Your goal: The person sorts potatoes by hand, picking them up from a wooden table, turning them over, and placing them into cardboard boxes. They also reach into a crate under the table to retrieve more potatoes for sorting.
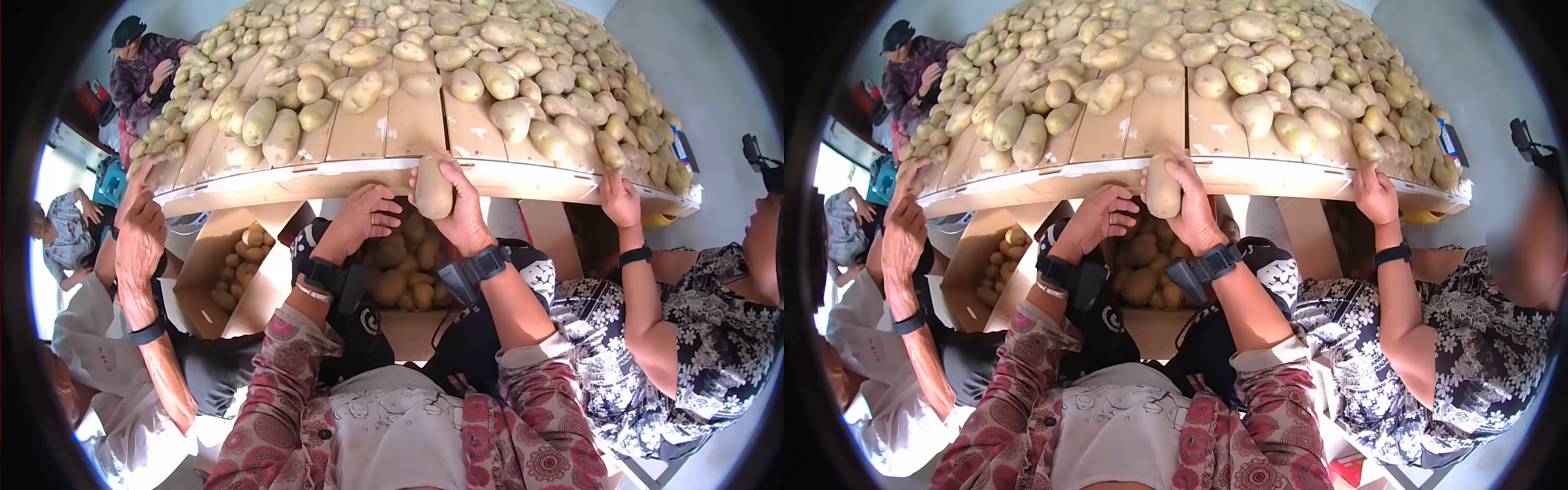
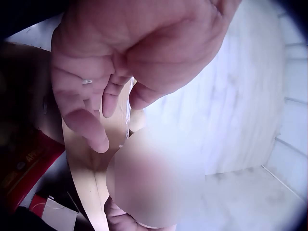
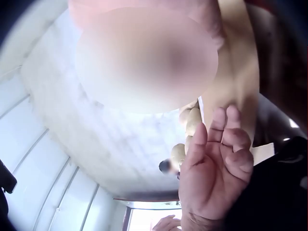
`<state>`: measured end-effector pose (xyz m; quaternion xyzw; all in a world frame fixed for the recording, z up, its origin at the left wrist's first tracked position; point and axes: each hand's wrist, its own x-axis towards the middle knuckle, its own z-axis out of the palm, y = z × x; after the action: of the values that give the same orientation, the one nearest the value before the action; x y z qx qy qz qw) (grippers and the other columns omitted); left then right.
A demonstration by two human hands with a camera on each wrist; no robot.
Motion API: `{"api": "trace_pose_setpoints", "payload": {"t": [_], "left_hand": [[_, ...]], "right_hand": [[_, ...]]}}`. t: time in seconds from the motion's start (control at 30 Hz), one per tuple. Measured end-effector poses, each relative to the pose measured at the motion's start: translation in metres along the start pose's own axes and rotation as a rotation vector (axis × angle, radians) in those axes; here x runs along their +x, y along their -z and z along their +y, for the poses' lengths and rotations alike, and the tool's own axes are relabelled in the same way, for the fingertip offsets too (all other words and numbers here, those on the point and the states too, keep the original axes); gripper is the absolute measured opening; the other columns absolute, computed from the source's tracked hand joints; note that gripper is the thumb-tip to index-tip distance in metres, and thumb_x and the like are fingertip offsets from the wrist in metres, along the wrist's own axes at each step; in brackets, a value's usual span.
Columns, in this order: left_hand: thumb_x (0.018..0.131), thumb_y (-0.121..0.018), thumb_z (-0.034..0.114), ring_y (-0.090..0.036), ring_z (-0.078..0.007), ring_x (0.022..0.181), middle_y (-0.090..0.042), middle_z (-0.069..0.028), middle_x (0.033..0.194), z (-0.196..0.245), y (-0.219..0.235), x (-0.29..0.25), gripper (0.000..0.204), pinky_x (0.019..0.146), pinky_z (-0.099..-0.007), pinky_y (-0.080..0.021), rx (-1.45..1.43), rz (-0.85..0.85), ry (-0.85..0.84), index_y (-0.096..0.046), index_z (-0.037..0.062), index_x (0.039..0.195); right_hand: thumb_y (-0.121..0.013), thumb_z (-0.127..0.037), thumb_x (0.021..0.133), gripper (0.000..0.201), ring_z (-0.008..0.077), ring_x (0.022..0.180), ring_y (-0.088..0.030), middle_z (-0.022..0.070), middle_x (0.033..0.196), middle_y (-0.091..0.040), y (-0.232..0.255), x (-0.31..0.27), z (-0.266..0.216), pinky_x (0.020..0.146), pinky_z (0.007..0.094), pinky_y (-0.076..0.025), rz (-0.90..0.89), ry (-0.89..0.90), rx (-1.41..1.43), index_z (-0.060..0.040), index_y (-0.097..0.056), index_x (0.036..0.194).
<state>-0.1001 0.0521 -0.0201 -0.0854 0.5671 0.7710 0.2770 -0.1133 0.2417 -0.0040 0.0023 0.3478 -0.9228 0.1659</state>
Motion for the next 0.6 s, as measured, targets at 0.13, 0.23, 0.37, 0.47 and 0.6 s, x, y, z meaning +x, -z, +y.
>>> {"api": "trace_pose_setpoints", "payload": {"t": [0.13, 0.23, 0.37, 0.47, 0.6], "left_hand": [[0.094, -0.038, 0.048, -0.063, -0.0216, 0.089, -0.062, -0.0086, 0.101, -0.001, -0.028, 0.001, 0.046, 0.071, -0.0327, -0.052, -0.213, -0.122, -0.029, -0.049, 0.0091, 0.115], [0.093, -0.043, 0.047, -0.063, -0.0207, 0.089, -0.061, -0.0074, 0.1, 0.004, -0.021, 0.003, 0.048, 0.069, -0.0315, -0.053, -0.33, -0.141, -0.056, -0.046, 0.0087, 0.123], [0.089, -0.053, 0.036, -0.065, -0.0175, 0.066, -0.062, -0.0058, 0.091, 0.008, -0.014, -0.004, 0.042, 0.045, -0.0226, -0.048, -0.098, -0.029, -0.213, -0.047, 0.0063, 0.119], [0.091, -0.046, 0.043, -0.059, -0.0143, 0.051, -0.061, -0.0055, 0.072, 0.003, -0.013, -0.004, 0.043, 0.036, -0.0207, -0.036, -0.106, 0.045, -0.192, -0.054, 0.0039, 0.108], [0.092, -0.041, 0.047, -0.059, -0.0133, 0.059, -0.062, -0.0076, 0.082, 0.004, -0.009, -0.012, 0.047, 0.038, -0.0208, -0.036, -0.29, -0.022, -0.231, -0.053, 0.0058, 0.111]], "right_hand": [[-0.048, -0.029, 0.092, 0.047, 0.0201, 0.109, -0.049, 0.0106, 0.118, -0.051, 0.001, -0.007, 0.001, 0.09, 0.0327, -0.041, -0.042, 0.036, -0.123, -0.0056, -0.036, 0.131], [-0.045, -0.033, 0.094, 0.045, 0.0208, 0.115, -0.045, 0.0097, 0.122, -0.05, 0.001, -0.006, 0.001, 0.094, 0.0345, -0.037, -0.119, -0.031, -0.013, -0.0049, -0.04, 0.128], [-0.045, -0.034, 0.094, 0.042, 0.0221, 0.112, -0.05, 0.0129, 0.123, -0.051, -0.001, -0.009, -0.004, 0.093, 0.0354, -0.039, -0.088, -0.093, -0.099, -0.0039, -0.045, 0.122], [-0.044, -0.036, 0.095, 0.042, 0.0199, 0.104, -0.055, 0.0108, 0.115, -0.057, 0.0, -0.007, -0.002, 0.087, 0.0325, -0.043, -0.015, -0.159, -0.191, -0.0038, -0.047, 0.121], [-0.037, -0.041, 0.096, 0.044, 0.0177, 0.097, -0.058, 0.0083, 0.109, -0.06, -0.003, -0.008, 0.014, 0.08, 0.0313, -0.046, -0.023, -0.268, -0.302, -0.0041, -0.051, 0.117]]}}
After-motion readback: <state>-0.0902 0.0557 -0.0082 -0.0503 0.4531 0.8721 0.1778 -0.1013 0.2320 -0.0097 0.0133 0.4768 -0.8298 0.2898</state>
